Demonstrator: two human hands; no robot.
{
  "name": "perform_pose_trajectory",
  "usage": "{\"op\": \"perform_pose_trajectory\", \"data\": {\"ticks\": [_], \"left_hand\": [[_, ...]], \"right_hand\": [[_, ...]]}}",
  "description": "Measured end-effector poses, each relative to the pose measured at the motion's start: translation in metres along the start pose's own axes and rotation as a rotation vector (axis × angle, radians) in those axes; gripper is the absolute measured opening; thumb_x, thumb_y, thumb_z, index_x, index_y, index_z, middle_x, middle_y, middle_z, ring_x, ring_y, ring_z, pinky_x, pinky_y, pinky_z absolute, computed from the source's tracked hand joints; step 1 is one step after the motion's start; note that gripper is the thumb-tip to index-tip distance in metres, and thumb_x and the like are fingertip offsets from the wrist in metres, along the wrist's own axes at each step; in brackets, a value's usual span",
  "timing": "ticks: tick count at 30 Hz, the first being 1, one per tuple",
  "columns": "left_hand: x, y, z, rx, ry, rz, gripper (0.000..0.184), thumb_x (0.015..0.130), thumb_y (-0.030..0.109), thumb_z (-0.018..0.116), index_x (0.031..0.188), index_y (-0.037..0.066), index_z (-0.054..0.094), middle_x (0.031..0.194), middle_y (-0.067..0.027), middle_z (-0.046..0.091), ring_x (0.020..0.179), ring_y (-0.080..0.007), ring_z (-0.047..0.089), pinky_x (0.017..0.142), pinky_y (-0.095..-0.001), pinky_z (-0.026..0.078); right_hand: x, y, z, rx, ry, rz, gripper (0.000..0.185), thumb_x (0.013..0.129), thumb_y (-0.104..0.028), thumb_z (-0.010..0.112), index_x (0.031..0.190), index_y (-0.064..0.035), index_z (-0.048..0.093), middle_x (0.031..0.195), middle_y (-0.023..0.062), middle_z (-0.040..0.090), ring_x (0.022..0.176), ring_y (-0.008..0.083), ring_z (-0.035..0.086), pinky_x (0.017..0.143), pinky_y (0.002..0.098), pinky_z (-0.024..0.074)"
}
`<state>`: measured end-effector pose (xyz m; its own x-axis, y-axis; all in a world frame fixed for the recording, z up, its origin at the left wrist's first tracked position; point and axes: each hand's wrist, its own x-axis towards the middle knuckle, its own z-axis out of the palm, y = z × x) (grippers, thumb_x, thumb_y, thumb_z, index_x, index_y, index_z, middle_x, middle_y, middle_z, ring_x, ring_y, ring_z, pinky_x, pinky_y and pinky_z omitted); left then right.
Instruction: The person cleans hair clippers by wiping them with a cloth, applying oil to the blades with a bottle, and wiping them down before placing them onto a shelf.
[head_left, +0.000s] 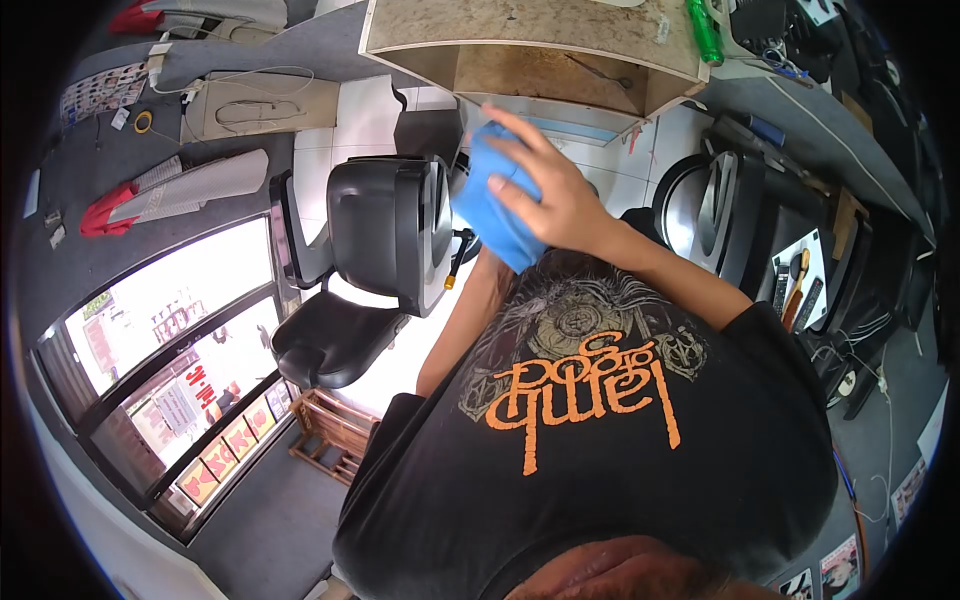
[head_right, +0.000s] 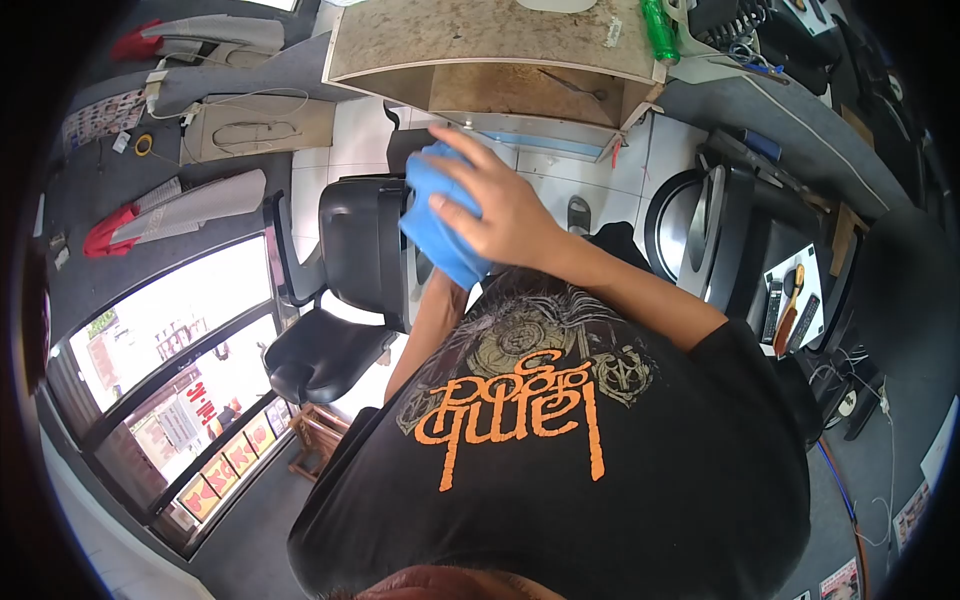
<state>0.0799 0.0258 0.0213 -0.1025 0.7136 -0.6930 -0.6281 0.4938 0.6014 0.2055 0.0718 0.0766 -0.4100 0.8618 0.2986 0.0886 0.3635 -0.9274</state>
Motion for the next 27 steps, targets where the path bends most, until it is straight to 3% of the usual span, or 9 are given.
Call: {"op": "perform_pose_trajectory", "data": {"ticks": [3,4,6,9,10,16,23,25,27], "left_hand": [[-0.008,-0.003,-0.004,-0.094,-0.295,-0.123,0.059,0.107,0.067,0.038,0.114,0.012,0.058,0.089,-0.0093,0.064,0.072,-0.0200,0.062,0.053,-0.0343,0.051],[-0.010,0.003,-0.001,-0.267,-0.515,-0.185,0.055,0.110,0.062,0.035,0.115,0.012,0.057,0.088,-0.0086,0.065,0.070,-0.0174,0.060,0.049,-0.0321,0.049],[-0.008,0.006,-0.002,-0.300,-0.447,-0.131,0.055,0.111,0.060,0.032,0.114,0.011,0.058,0.087,-0.0092,0.066,0.070,-0.0183,0.060,0.052,-0.0327,0.050],[-0.006,0.010,-0.001,-0.362,-0.269,-0.082,0.067,0.109,0.067,0.031,0.122,0.008,0.059,0.098,-0.0130,0.067,0.074,-0.0221,0.060,0.062,-0.0346,0.052],[-0.005,0.015,-0.003,-0.317,-0.268,-0.045,0.069,0.108,0.069,0.033,0.126,0.008,0.059,0.102,-0.0139,0.066,0.078,-0.0234,0.061,0.064,-0.0344,0.052],[-0.005,0.033,-0.013,-0.447,-0.530,-0.041,0.080,0.104,0.073,0.042,0.133,0.000,0.057,0.115,-0.0147,0.065,0.094,-0.0254,0.063,0.072,-0.0375,0.053],[-0.002,0.031,-0.007,-0.137,-0.310,0.124,0.063,0.110,0.058,0.042,0.134,0.003,0.060,0.119,-0.0151,0.071,0.096,-0.0249,0.068,0.088,-0.0396,0.058],[-0.008,0.027,0.013,-0.112,-0.102,0.124,0.064,0.111,0.061,0.040,0.144,0.008,0.054,0.124,-0.0143,0.069,0.110,-0.0246,0.069,0.097,-0.0394,0.057],[0.001,-0.001,0.002,-0.112,-0.253,0.235,0.064,0.114,0.050,0.038,0.161,0.008,0.029,0.153,-0.0143,0.046,0.139,-0.0262,0.048,0.115,-0.0406,0.043]], "right_hand": [[0.019,0.017,-0.021,0.858,0.055,0.662,0.049,0.106,-0.033,0.058,0.145,-0.0042,0.058,0.158,0.0209,0.048,0.145,0.0405,0.048,0.119,0.0473,0.0419],[0.024,0.026,-0.031,1.085,0.040,0.584,0.052,0.107,-0.035,0.056,0.148,-0.0027,0.055,0.158,0.0209,0.048,0.146,0.0399,0.047,0.120,0.0475,0.0410],[0.029,0.039,-0.053,1.529,0.004,0.405,0.059,0.109,-0.039,0.052,0.153,0.0002,0.047,0.160,0.0208,0.047,0.148,0.0388,0.046,0.122,0.0479,0.0392],[0.024,0.037,-0.068,1.575,-0.004,0.376,0.069,0.109,-0.043,0.050,0.159,0.0025,0.036,0.163,0.0215,0.043,0.151,0.0391,0.042,0.124,0.0508,0.0365],[0.022,0.039,-0.070,1.607,0.006,0.406,0.066,0.109,-0.047,0.047,0.163,-0.0118,0.034,0.167,0.0211,0.036,0.154,0.0424,0.036,0.128,0.0550,0.0293],[0.001,0.047,-0.061,1.566,0.097,0.371,0.070,0.109,-0.049,0.047,0.166,-0.0111,0.029,0.168,0.0193,0.035,0.155,0.0378,0.036,0.129,0.0514,0.0280],[-0.006,0.052,-0.049,0.615,0.170,0.042,0.070,0.107,-0.043,0.052,0.165,-0.0074,0.032,0.168,0.0174,0.036,0.153,0.0336,0.039,0.128,0.0479,0.0290],[-0.007,0.038,-0.027,0.485,0.114,0.002,0.066,0.106,-0.040,0.054,0.162,-0.0083,0.041,0.168,0.0175,0.037,0.154,0.0363,0.037,0.126,0.0486,0.0306],[-0.009,0.026,-0.010,-0.081,-0.013,-0.117,0.060,0.104,-0.038,0.056,0.159,-0.0134,0.047,0.166,0.0159,0.039,0.154,0.0388,0.036,0.122,0.0505,0.0371]]}}
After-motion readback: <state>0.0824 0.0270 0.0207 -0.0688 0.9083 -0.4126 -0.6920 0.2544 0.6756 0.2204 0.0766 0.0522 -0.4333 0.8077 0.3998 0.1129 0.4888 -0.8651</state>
